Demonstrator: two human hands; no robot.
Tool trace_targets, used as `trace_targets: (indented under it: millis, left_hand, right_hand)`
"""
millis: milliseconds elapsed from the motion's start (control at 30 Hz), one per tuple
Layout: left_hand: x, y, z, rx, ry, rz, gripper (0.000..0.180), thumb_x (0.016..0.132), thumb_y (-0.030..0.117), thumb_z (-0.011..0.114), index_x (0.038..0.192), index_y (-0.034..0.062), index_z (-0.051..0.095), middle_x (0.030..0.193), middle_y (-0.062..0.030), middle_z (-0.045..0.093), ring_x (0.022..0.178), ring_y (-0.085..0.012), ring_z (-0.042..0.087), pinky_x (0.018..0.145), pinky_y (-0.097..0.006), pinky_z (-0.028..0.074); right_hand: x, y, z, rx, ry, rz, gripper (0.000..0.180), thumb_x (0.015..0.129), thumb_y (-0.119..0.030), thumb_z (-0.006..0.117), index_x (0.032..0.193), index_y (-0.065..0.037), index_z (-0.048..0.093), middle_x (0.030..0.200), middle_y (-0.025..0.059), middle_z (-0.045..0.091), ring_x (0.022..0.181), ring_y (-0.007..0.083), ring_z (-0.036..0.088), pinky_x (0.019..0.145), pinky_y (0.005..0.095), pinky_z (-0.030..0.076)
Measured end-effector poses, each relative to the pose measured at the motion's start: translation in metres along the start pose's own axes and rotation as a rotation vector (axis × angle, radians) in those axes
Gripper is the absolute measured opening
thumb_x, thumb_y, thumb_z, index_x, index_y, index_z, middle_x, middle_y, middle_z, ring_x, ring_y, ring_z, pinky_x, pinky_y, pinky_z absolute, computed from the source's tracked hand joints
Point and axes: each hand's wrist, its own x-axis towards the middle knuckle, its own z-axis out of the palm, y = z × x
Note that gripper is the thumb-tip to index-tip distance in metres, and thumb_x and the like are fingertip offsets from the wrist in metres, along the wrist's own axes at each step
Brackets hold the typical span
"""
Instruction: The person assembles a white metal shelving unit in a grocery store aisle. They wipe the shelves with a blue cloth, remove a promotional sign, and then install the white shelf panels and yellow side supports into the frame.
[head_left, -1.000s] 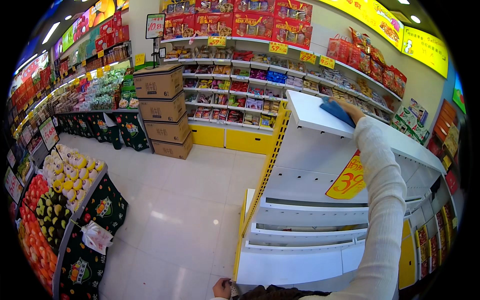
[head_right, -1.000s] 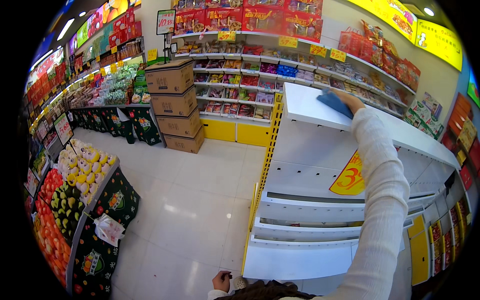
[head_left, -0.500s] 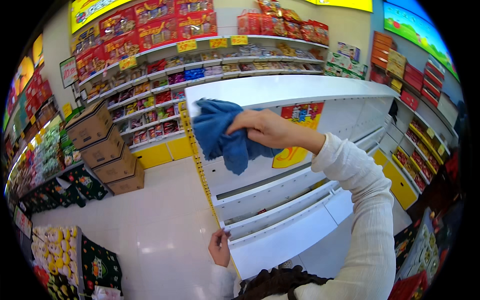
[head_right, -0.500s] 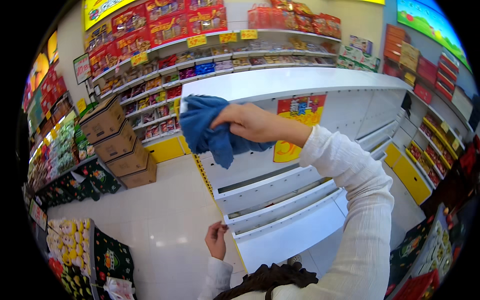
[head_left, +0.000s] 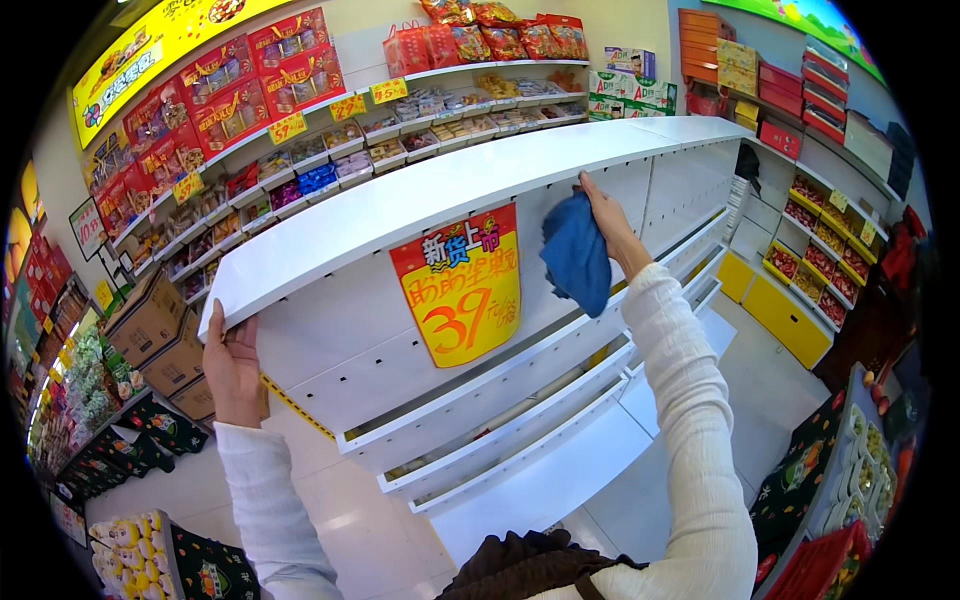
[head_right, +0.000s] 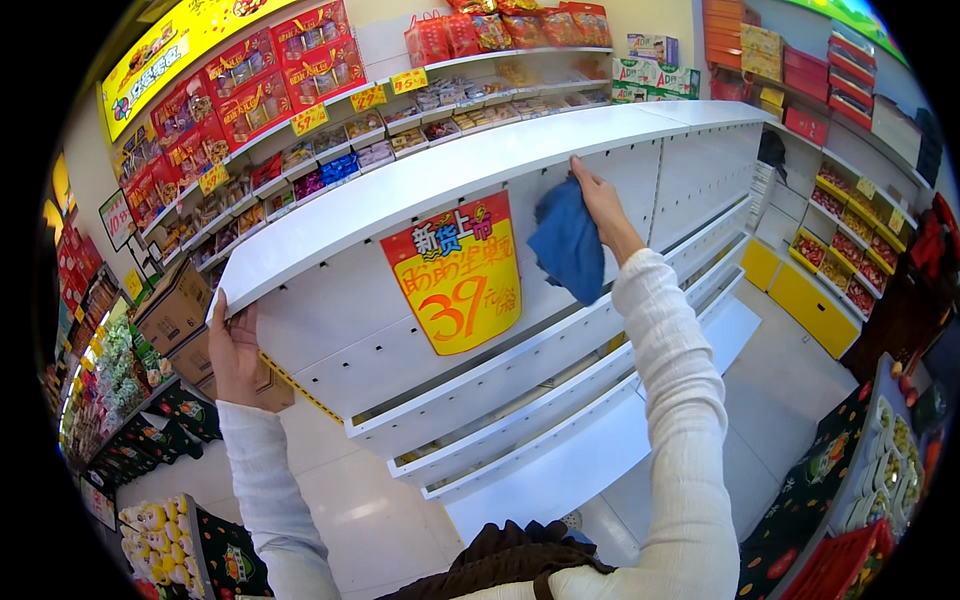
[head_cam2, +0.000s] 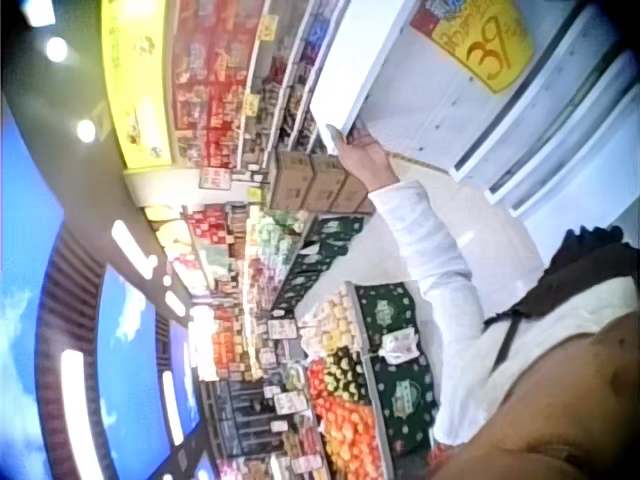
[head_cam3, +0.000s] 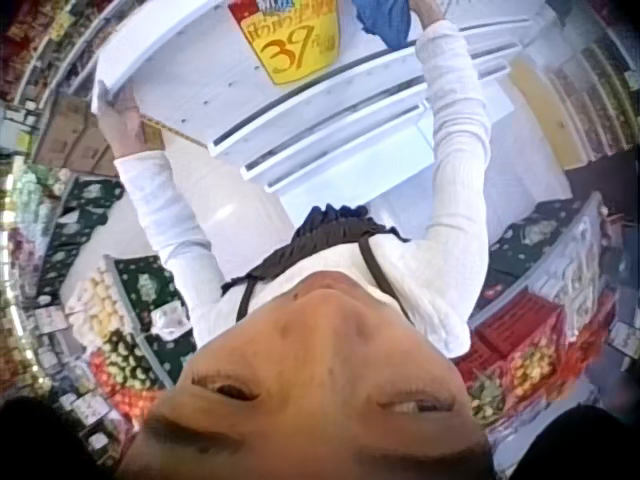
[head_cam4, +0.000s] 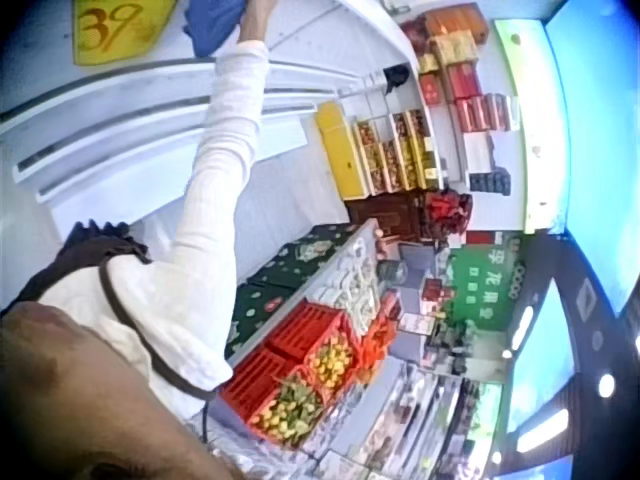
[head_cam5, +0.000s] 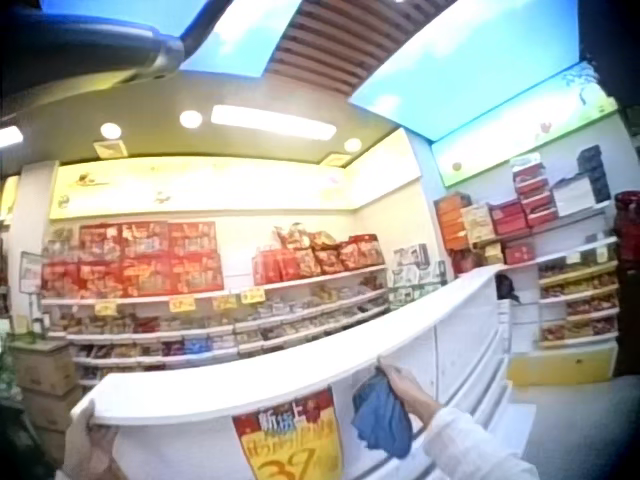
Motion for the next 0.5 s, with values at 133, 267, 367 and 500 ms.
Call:
trace_targets:
  millis: [133, 267, 367, 500]
  left_hand:
    - [0.024, 0.013, 0.002, 0.002, 0.106, -0.009, 0.031, 0.081, 0.007, 0.064, 0.105, -0.0044, 0.05, 0.106, -0.0162, 0.057, 0.097, -0.0259, 0.061, 0.087, -0.036, 0.054]
    - [0.038, 0.017, -0.015, -0.018, 0.217, -0.026, 0.025, 0.077, -0.002, 0.065, 0.098, -0.0052, 0.053, 0.1, -0.0144, 0.06, 0.092, -0.0256, 0.063, 0.083, -0.035, 0.056]
    - [0.04, 0.013, -0.011, -0.004, 0.277, -0.005, 0.025, 0.076, -0.002, 0.065, 0.098, -0.0053, 0.053, 0.1, -0.0136, 0.06, 0.09, -0.0243, 0.064, 0.081, -0.033, 0.056]
    - [0.025, 0.007, -0.016, -0.009, 0.111, 0.079, 0.025, 0.077, -0.001, 0.064, 0.1, -0.0034, 0.054, 0.1, -0.0116, 0.061, 0.095, -0.0233, 0.062, 0.085, -0.034, 0.054]
  right_hand:
    - [0.032, -0.026, 0.005, 0.397, -0.203, 0.151, 0.068, 0.079, -0.055, 0.06, 0.108, 0.006, 0.054, 0.079, 0.0111, 0.061, 0.065, 0.0192, 0.06, 0.065, 0.029, 0.052]
    - [0.048, -0.032, 0.014, 0.377, -0.242, 0.177, 0.049, 0.079, -0.046, 0.062, 0.093, 0.0, 0.055, 0.072, 0.0091, 0.06, 0.055, 0.017, 0.058, 0.051, 0.0295, 0.052]
    - [0.058, -0.036, 0.009, 0.404, -0.219, 0.31, 0.038, 0.081, -0.037, 0.059, 0.091, -0.001, 0.056, 0.071, 0.0084, 0.06, 0.054, 0.0175, 0.058, 0.051, 0.028, 0.051]
    - [0.059, -0.022, 0.011, 0.576, -0.321, 0.21, 0.034, 0.08, -0.033, 0.059, 0.093, -0.001, 0.057, 0.073, 0.0097, 0.06, 0.06, 0.0198, 0.059, 0.059, 0.03, 0.053]
